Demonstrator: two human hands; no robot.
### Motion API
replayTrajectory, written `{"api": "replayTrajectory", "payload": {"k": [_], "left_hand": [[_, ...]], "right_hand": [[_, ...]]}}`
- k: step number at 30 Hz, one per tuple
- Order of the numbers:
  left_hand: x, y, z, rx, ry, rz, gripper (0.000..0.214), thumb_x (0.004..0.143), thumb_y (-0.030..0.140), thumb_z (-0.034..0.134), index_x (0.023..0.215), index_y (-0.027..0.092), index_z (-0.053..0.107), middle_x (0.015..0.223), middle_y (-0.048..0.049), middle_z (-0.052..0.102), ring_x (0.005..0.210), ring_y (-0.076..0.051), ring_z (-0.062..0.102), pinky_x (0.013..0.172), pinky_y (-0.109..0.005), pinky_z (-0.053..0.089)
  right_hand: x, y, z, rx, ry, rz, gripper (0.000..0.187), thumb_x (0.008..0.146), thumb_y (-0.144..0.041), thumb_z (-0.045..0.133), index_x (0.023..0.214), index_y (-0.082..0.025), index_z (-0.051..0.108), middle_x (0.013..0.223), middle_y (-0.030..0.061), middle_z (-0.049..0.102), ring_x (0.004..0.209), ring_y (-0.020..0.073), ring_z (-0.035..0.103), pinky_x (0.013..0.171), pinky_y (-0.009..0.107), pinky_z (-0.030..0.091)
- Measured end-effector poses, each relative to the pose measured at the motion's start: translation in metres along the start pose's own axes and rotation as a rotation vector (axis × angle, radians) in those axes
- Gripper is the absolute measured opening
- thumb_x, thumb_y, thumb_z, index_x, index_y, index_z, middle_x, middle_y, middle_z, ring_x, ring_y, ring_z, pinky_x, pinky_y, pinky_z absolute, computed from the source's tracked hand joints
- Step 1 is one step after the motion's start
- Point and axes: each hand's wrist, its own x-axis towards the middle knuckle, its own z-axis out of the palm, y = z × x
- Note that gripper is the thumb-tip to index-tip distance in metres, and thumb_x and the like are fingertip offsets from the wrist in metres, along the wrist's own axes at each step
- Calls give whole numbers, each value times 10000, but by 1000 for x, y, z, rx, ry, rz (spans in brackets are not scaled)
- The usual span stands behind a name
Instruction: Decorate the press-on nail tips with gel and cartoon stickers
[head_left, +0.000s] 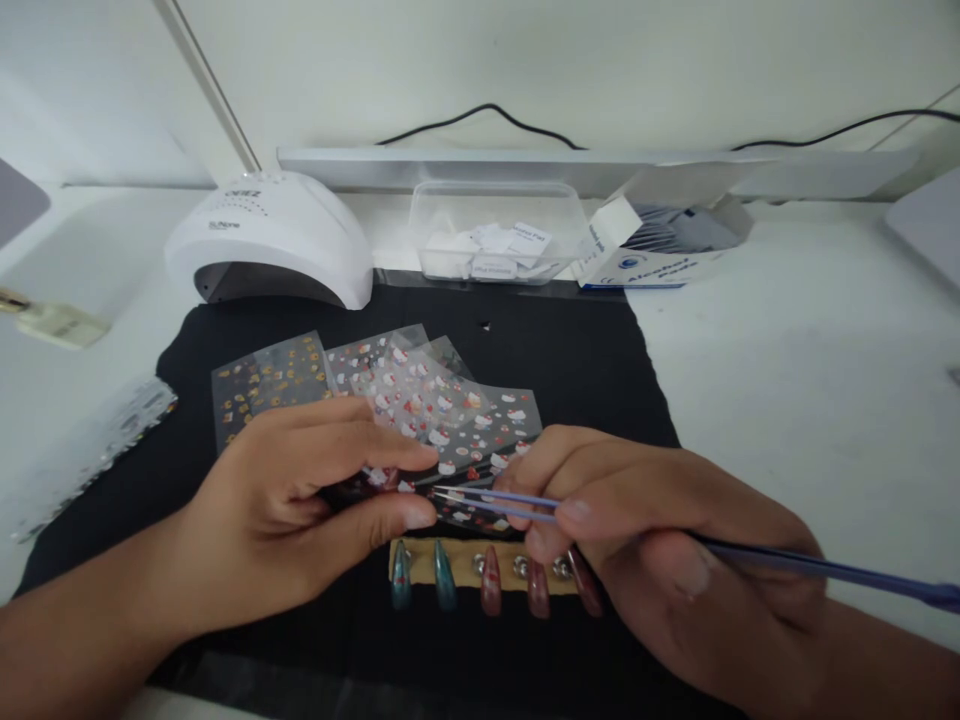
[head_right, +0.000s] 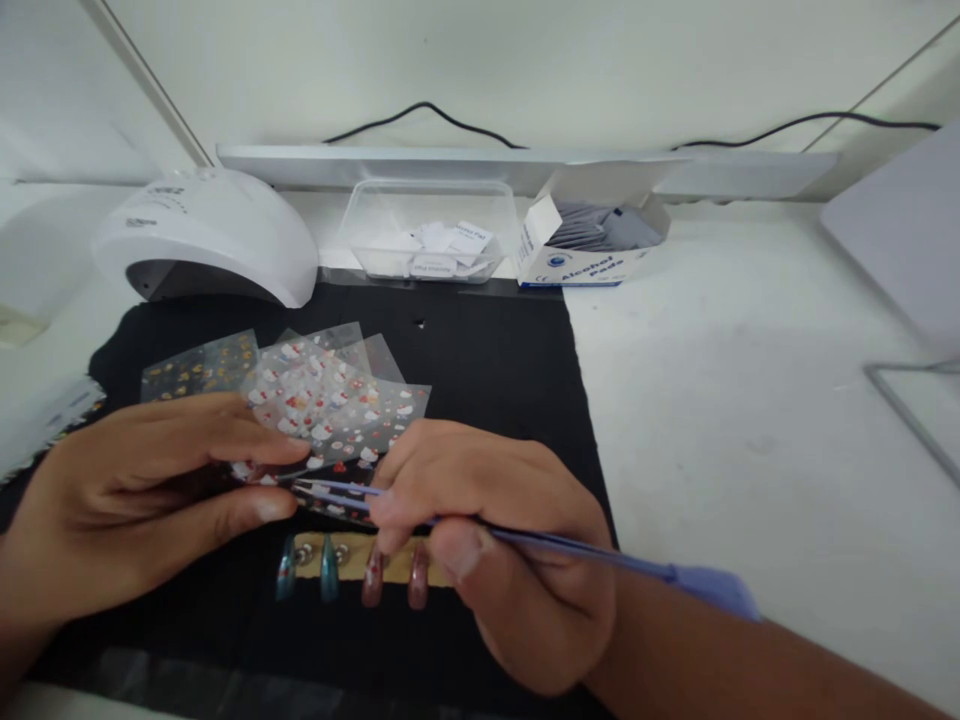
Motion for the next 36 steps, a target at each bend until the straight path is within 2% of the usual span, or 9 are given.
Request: {"api": "replayTrajectory", "payload": {"k": [5, 15, 23, 36], "left_hand": [[0, -1, 0, -3, -9, 14, 107, 914, 225, 712, 984, 144, 715, 738, 10, 700, 653, -56, 653, 632, -137, 503], [0, 0, 0, 5, -33, 28, 97, 926, 227, 697, 978, 145, 707, 729, 3, 676, 630, -64, 636, 575, -148, 479], [1, -1, 0, 41, -41, 39, 97, 937, 246, 680, 976, 160, 702, 707, 2, 669, 592, -79, 621, 537, -169, 475], [0, 0, 0, 93, -47, 53, 100, 941, 249, 668, 1003, 177, 699, 698, -8, 668, 567, -109, 629, 504, -200, 470]], "right_hand": [[1, -2, 1, 11, 16, 0, 258, 972, -252, 563, 1109, -181, 770, 766, 99, 679, 730, 242, 722, 408, 263, 562], [0, 0, -2, 11, -2, 4, 265, 979, -230, 538, 1113, -179, 760, 779, 101, 696, 728, 235, 720, 414, 267, 568], [1, -1, 1, 65, 26, 97, 252, 983, -276, 551, 1095, -220, 769, 793, 77, 671, 791, 229, 733, 381, 199, 519], [1, 0, 0, 106, 27, 126, 250, 972, -276, 562, 1110, -233, 767, 779, 78, 672, 757, 234, 741, 411, 223, 559]]}}
